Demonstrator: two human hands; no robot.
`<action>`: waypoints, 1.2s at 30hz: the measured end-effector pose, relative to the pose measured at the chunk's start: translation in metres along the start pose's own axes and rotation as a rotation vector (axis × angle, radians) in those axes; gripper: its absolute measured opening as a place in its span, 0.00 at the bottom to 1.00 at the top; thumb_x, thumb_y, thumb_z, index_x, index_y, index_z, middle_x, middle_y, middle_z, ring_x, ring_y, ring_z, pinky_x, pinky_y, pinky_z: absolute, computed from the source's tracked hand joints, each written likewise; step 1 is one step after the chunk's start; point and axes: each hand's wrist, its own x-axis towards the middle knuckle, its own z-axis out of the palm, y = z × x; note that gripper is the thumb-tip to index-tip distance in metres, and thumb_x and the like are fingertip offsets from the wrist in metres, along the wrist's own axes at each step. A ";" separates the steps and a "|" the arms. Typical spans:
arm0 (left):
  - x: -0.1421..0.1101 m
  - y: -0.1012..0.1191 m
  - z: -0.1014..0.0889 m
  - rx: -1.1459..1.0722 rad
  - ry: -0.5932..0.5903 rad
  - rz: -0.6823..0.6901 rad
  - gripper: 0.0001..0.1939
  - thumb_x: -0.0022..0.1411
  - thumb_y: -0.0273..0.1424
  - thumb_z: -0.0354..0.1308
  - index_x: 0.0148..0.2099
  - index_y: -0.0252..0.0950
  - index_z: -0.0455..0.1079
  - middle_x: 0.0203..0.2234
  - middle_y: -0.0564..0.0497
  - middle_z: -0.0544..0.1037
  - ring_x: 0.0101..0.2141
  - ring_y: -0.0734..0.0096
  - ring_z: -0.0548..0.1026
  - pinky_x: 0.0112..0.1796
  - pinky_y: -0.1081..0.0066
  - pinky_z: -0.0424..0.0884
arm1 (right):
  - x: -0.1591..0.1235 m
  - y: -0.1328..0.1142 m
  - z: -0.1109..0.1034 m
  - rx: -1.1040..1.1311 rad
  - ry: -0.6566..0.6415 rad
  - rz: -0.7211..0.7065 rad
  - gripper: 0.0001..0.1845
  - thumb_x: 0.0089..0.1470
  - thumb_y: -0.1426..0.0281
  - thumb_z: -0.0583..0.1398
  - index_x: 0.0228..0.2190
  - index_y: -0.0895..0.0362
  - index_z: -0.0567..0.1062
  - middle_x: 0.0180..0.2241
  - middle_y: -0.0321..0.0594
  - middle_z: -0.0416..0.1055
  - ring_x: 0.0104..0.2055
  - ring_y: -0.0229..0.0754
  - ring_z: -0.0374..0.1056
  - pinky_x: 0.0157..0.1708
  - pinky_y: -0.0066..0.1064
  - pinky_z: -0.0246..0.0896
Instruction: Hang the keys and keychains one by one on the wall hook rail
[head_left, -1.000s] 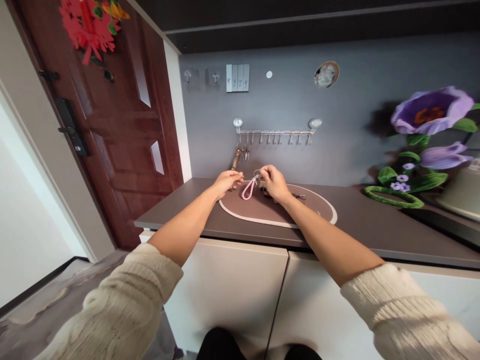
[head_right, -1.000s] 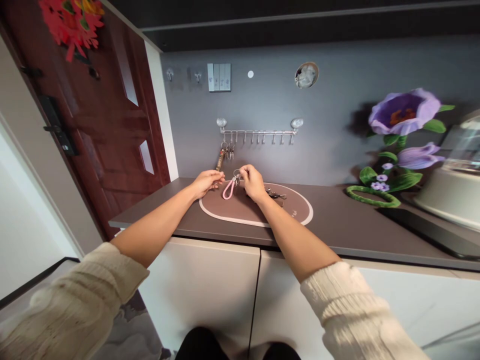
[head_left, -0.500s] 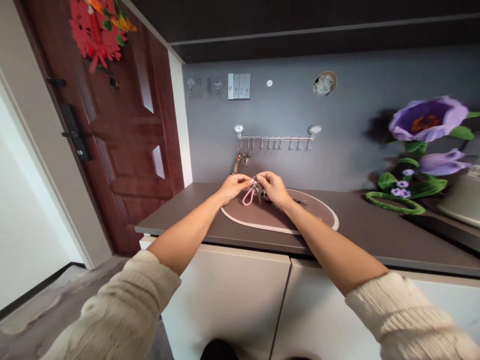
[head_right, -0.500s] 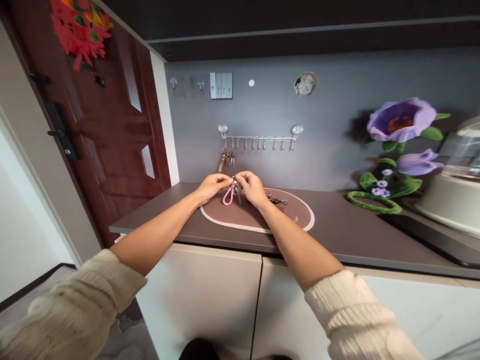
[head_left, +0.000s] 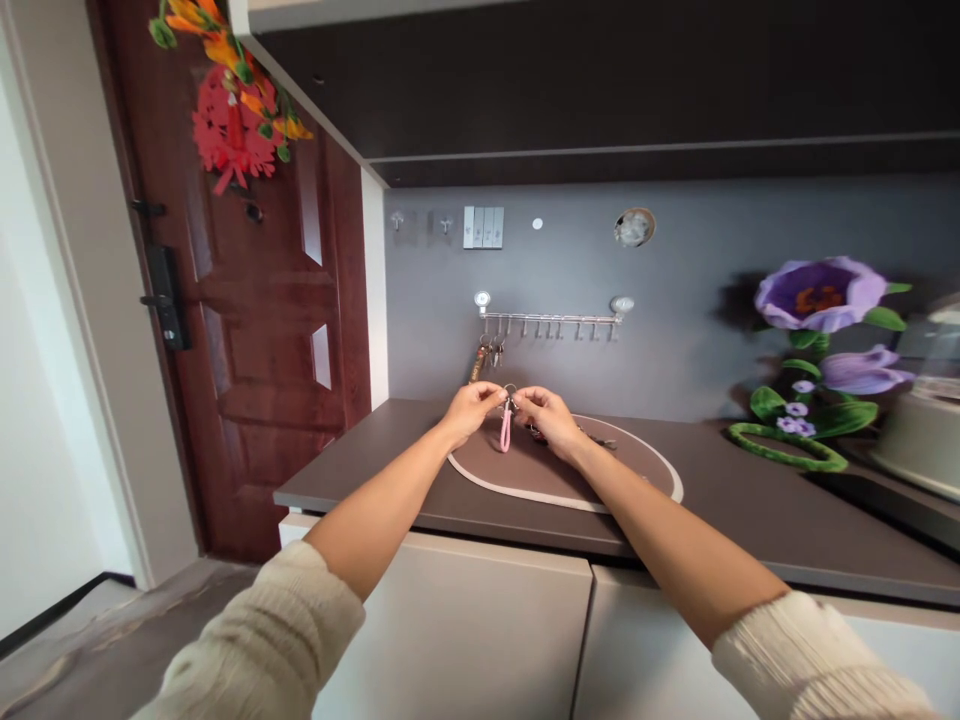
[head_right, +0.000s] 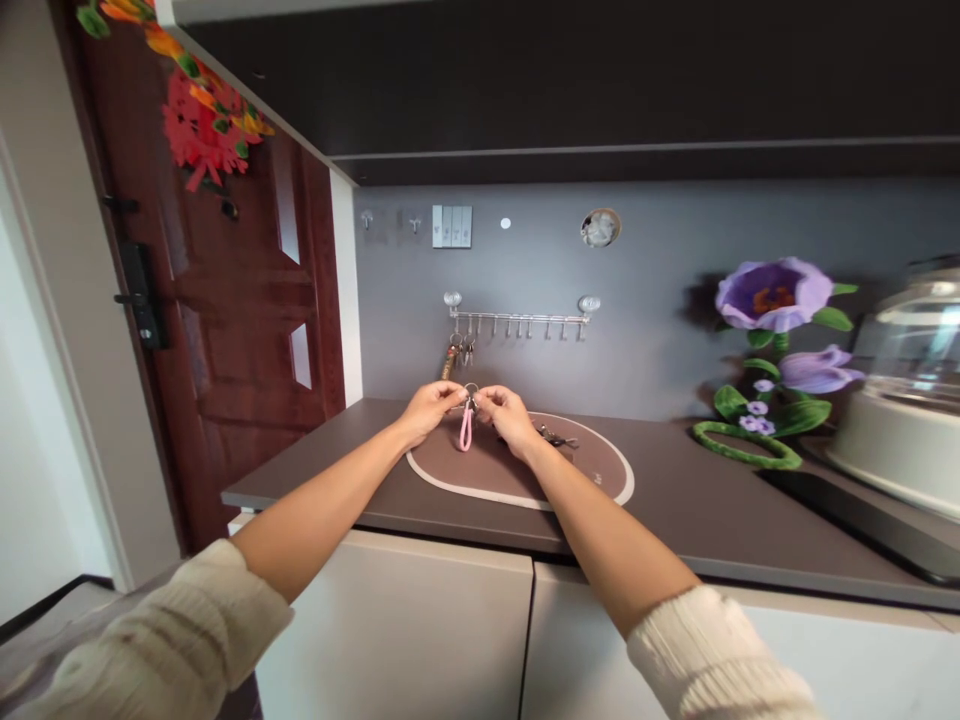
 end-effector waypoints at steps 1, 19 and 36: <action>0.000 0.000 0.001 0.002 0.003 0.003 0.17 0.47 0.41 0.61 0.33 0.31 0.70 0.27 0.51 0.74 0.29 0.76 0.68 0.33 0.74 0.63 | 0.000 0.000 0.000 0.006 0.006 0.004 0.18 0.39 0.58 0.63 0.28 0.59 0.69 0.22 0.33 0.65 0.22 0.30 0.57 0.24 0.25 0.54; 0.005 -0.015 -0.003 0.507 0.240 0.035 0.10 0.56 0.32 0.50 0.29 0.33 0.70 0.26 0.49 0.75 0.28 0.73 0.70 0.33 0.73 0.63 | 0.057 -0.039 0.013 0.090 0.211 0.044 0.10 0.43 0.66 0.60 0.23 0.59 0.65 0.18 0.30 0.60 0.21 0.30 0.58 0.26 0.25 0.59; 0.003 -0.014 -0.003 0.743 0.216 0.024 0.10 0.57 0.30 0.50 0.29 0.35 0.71 0.30 0.47 0.75 0.31 0.69 0.70 0.35 0.71 0.62 | 0.126 -0.033 0.019 0.058 0.491 0.180 0.09 0.51 0.75 0.54 0.20 0.59 0.64 0.14 0.33 0.61 0.16 0.29 0.57 0.19 0.25 0.62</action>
